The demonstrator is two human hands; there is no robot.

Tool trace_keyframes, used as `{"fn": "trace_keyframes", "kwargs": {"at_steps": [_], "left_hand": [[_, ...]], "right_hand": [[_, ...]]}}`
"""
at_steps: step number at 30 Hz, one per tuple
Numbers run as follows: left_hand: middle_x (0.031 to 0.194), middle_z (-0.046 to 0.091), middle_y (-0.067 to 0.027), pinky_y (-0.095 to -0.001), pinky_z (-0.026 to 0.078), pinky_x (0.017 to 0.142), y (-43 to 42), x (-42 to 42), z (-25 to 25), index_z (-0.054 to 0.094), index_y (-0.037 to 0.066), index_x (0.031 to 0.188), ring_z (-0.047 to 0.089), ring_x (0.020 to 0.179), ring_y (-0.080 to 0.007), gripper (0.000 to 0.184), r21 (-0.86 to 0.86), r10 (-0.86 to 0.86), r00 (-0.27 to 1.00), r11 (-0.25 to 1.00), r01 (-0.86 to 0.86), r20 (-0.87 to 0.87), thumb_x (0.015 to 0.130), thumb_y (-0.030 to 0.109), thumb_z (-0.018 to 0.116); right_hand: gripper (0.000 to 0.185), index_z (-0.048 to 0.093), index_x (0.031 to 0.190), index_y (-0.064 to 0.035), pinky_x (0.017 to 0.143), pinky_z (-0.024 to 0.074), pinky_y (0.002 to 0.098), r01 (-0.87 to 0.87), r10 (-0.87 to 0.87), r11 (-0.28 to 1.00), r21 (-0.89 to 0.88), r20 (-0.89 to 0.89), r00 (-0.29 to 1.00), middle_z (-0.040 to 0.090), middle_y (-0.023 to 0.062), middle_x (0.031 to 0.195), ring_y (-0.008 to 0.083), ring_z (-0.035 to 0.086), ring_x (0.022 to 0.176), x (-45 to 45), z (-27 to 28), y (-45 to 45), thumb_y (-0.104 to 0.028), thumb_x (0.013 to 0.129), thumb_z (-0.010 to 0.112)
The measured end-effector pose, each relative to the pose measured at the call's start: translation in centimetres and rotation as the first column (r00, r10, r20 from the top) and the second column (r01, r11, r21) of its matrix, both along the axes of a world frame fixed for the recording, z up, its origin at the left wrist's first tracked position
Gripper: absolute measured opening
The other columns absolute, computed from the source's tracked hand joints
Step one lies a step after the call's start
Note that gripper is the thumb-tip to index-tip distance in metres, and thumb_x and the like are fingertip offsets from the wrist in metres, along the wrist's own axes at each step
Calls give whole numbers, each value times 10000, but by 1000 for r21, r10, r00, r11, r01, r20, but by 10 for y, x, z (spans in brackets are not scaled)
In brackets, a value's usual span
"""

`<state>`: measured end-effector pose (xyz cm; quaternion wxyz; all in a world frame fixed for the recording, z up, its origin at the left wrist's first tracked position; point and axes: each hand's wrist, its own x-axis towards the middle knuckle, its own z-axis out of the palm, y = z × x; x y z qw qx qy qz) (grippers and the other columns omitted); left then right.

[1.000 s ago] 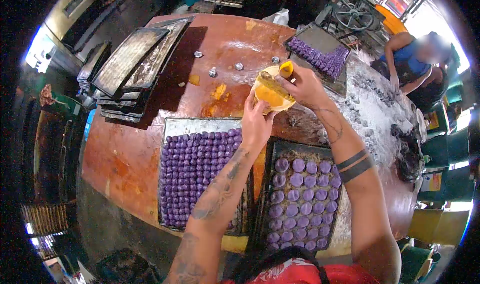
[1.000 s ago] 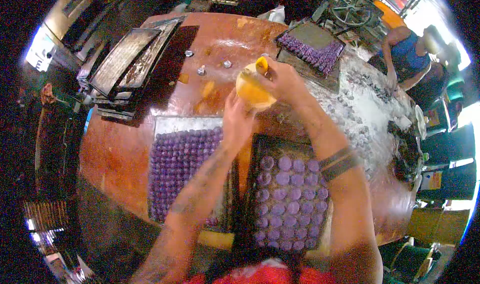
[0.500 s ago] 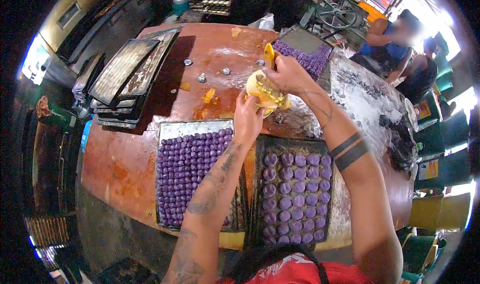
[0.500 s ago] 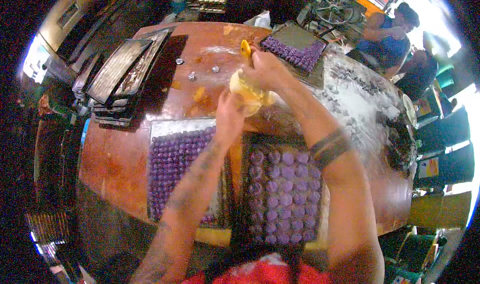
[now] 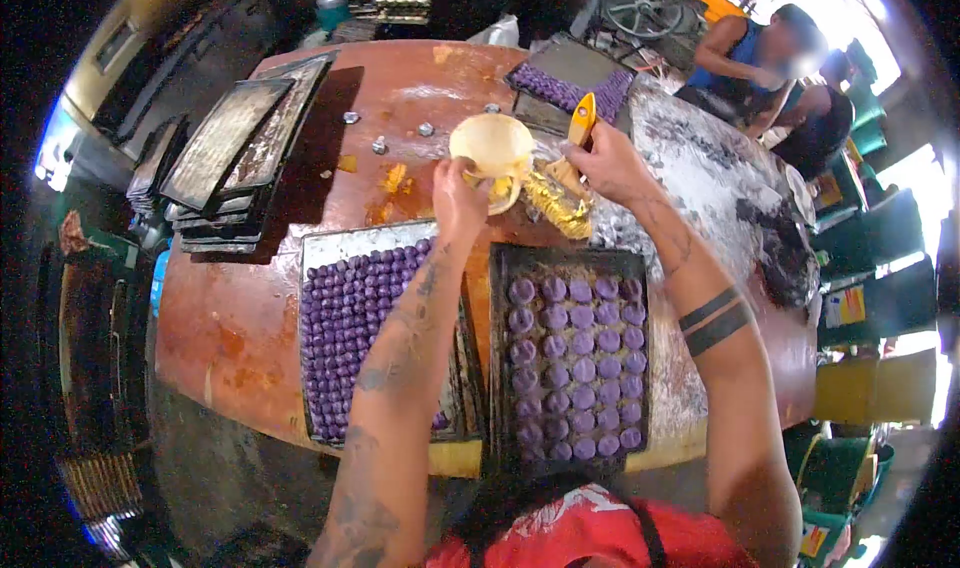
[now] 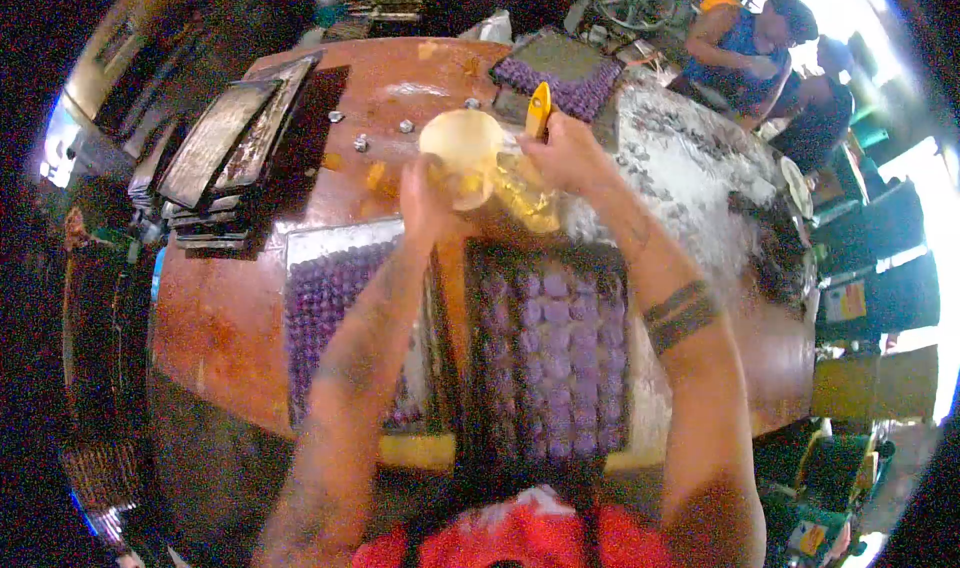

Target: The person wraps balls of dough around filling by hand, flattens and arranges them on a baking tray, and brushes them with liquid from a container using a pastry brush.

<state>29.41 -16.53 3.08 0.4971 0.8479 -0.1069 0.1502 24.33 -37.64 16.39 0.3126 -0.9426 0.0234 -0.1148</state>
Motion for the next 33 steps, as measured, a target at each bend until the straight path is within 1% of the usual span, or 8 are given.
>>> {"fn": "trace_keyframes", "kwargs": {"at_steps": [6,9,13,17,21,26,30,33], "left_hand": [[1208,572,-192,-421,441,995,13,6,-4,586,32,1178,531,1162,-368,484,-2,-64,997,998,64,53,742,112,782],[1237,558,-193,-411,428,1015,26,-3,-9,539,22,1262,520,1190,-355,550,-64,-53,995,996,58,82,771,115,770],[1288,553,-167,-373,425,1022,87,-56,-17,511,-3,1286,529,1207,-283,515,-258,-156,965,961,99,-209,838,117,734],[1233,585,-132,-343,464,965,122,-133,-18,528,-11,1235,569,1143,-238,412,-309,-179,871,951,32,-458,867,68,695],[1172,609,-108,-322,446,965,134,-178,-38,548,-12,1188,571,1107,-204,341,-397,-226,851,917,23,-474,877,48,675],[1121,611,-82,-300,446,939,202,-243,-42,554,-11,1177,571,1056,-168,310,-394,-182,847,919,-35,-500,887,34,656],[1086,618,-59,-281,449,915,246,-291,-27,578,6,1145,573,1008,-138,266,-446,-108,822,875,-187,-559,890,23,650],[1070,623,-55,-278,451,903,240,-296,-39,589,16,1134,574,1000,-135,243,-442,-121,806,878,-186,-579,896,14,637]], "right_hand": [[350,594,1082,-2,745,529,429,373,-266,828,417,-293,918,691,145,878,331,669,807,-146,-87,-17,-257,854,663],[248,516,1118,-12,544,475,273,310,-333,941,133,225,915,609,35,831,116,576,687,-222,-177,-50,-138,934,625],[267,531,1129,-20,537,502,351,529,-579,645,551,-98,809,639,46,824,153,618,676,-284,-123,-52,-160,929,640],[375,606,1125,-32,653,531,425,564,-551,825,-31,-265,791,689,155,911,262,674,793,-271,-125,-18,-330,901,637],[333,639,1050,-73,792,540,442,110,-118,975,195,30,993,692,194,980,347,677,899,-243,-131,120,-360,891,585],[384,650,977,-56,651,536,448,353,-335,935,20,-267,903,712,135,804,296,686,732,-222,-127,9,-411,832,678],[374,637,957,-52,585,529,450,650,-651,759,39,74,756,681,160,724,311,672,638,-206,-134,-85,-420,896,617],[265,602,985,-38,700,533,423,430,-470,878,-210,-212,857,677,176,819,302,664,750,-164,-93,9,-286,905,558]]}}
